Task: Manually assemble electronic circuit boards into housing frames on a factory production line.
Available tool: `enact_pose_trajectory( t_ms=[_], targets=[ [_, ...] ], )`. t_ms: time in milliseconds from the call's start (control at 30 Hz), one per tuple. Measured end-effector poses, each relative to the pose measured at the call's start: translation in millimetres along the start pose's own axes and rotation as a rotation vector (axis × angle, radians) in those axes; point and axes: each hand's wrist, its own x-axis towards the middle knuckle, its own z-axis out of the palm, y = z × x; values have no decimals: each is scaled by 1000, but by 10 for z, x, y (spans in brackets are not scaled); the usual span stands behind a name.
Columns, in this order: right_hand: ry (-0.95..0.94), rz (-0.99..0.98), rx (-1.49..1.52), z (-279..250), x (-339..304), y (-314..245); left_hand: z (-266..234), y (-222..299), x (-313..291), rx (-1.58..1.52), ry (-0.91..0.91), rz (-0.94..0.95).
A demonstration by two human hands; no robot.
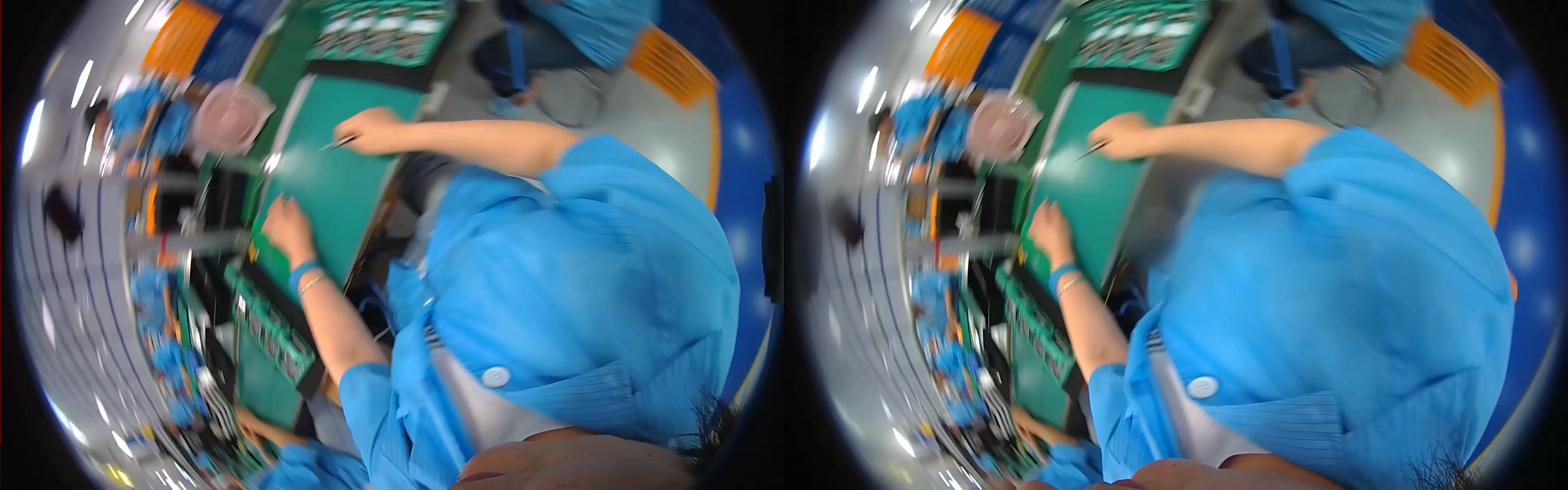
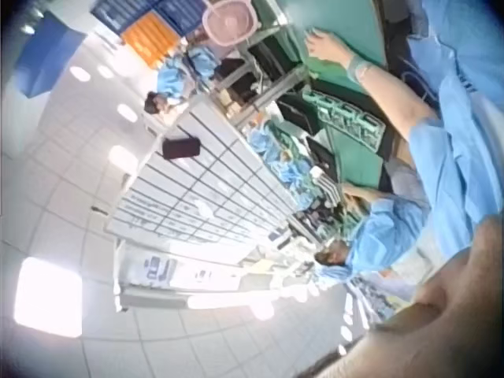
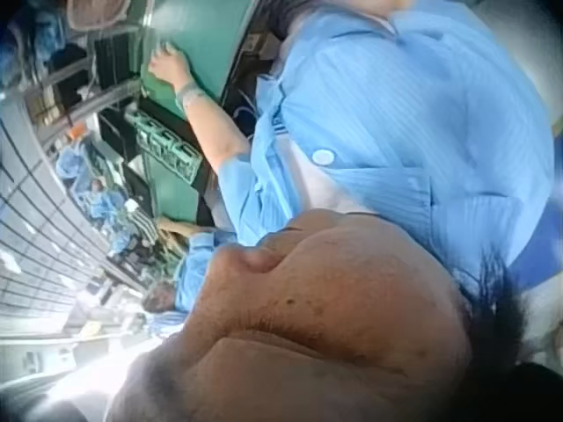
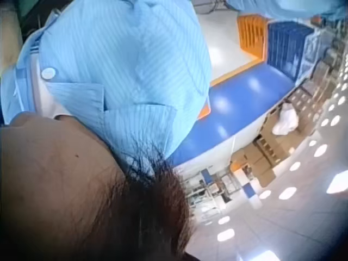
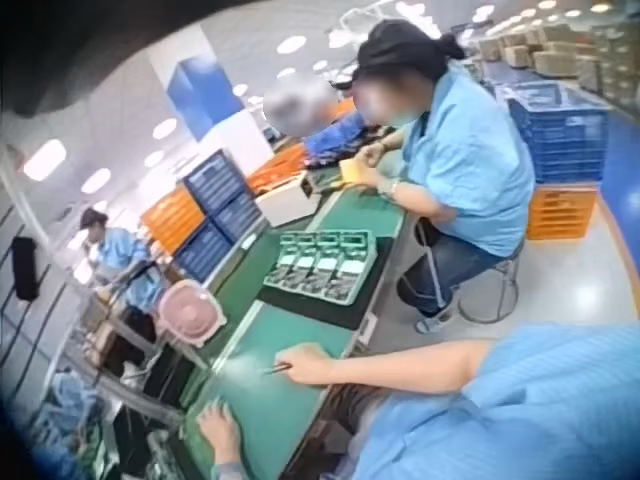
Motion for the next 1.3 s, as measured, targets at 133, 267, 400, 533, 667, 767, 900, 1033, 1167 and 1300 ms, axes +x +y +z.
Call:
enact_pose_trajectory(
  t_ms=[133, 267, 400, 533, 667, 767, 900, 1033, 1167, 1300],
  targets=[
    [-124, 63, -96, 42, 90, -177, -96, 223, -313, 137, 4, -86],
    [-386, 146, 479, 314, 316, -237, -411, 892, -723, -63, -49, 13],
    [-620, 436, 643, 601, 445, -780, -1447, 1043, -1149, -585, -404, 122],
    [-899, 440, 747, 1078, 487, -1311, -2552, 279, -1316, -1006, -557, 121],
    [-1073, 432, 773, 1721, 452, -1818, -2797, -735, -1768, -606, 253, -802],
    [-1003, 449, 771, 2089, 385, -2147, -2356, -2021, -2465, 327, 116, -951],
    [-860, 605, 891, 2477, 376, -2061, -2058, -2374, -2569, 133, 44, -957],
    [-766, 668, 943, 2579, 360, -2129, -2087, -2377, -2561, -13, 18, -1074],
    [-749, 676, 896, 2587, 418, -2058, -2203, -1848, -2238, -665, 97, -1225],
    [-786, 691, 936, 2229, 458, -2046, -2181, -1340, -2328, -739, 120, -1211]
  ],
)
